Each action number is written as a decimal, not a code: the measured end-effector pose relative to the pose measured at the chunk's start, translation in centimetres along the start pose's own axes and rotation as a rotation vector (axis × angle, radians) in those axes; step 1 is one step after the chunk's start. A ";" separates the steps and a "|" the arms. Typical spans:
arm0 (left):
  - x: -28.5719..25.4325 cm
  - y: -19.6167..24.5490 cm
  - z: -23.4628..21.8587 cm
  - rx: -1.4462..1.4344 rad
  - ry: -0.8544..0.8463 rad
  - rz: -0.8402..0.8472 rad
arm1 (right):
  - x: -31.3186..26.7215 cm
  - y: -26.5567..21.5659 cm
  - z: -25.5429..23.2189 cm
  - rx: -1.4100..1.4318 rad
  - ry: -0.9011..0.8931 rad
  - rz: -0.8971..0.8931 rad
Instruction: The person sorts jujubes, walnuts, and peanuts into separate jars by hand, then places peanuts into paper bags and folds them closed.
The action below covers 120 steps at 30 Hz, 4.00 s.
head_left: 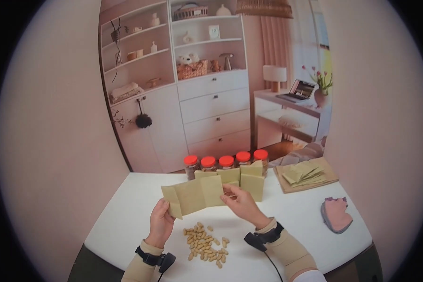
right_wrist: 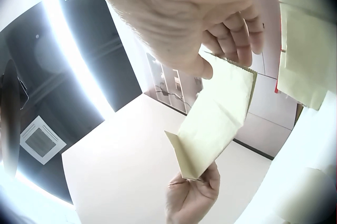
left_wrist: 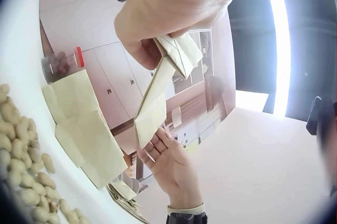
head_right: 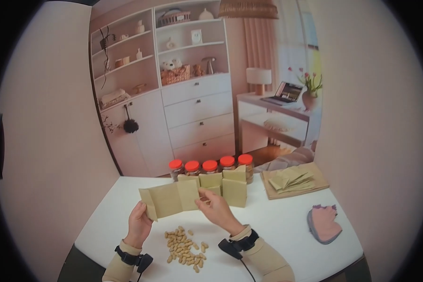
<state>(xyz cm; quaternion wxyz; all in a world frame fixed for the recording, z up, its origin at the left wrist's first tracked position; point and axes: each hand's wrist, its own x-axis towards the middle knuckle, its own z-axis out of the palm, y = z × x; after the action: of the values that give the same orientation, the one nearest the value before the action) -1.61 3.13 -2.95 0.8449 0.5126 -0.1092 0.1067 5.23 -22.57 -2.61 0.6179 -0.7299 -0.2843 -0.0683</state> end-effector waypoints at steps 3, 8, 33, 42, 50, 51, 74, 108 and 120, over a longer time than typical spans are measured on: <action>0.8 -0.1 1.0 -0.013 0.015 -0.009 | -0.1 -0.1 0.0 -0.097 0.089 -0.096; 2.4 0.0 1.1 -0.049 -0.060 -0.033 | -0.1 -0.3 -0.4 -0.217 0.152 -0.124; 2.6 -0.6 1.2 -0.232 -0.013 -0.027 | 0.0 -1.2 -0.6 -0.258 0.296 -0.204; 2.6 -2.2 1.6 -0.228 -0.021 -0.044 | -0.5 -1.3 -0.4 -0.413 0.201 -0.085; 3.4 -1.7 0.5 -0.158 -0.019 -0.064 | -0.8 -1.9 -1.0 0.069 0.095 -0.008; 3.5 -1.8 0.0 -0.128 -0.016 -0.071 | -0.9 -2.5 -1.1 0.141 0.055 0.000; -3.0 6.5 1.7 1.835 -0.674 0.922 | 1.1 -2.1 10.6 -0.673 -0.319 -0.495; -0.6 2.6 -2.7 1.992 -0.465 0.697 | -7.6 -0.2 2.0 -0.994 -0.754 0.040; 1.0 1.5 -0.1 1.910 -0.409 0.582 | -6.9 1.7 5.3 -0.703 -0.690 0.267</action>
<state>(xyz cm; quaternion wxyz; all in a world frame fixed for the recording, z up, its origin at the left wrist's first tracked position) -1.07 3.92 -1.43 -0.0107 0.9346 -0.2411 0.2612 -0.98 -20.02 -8.38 0.2086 -0.9036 -0.3360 0.1646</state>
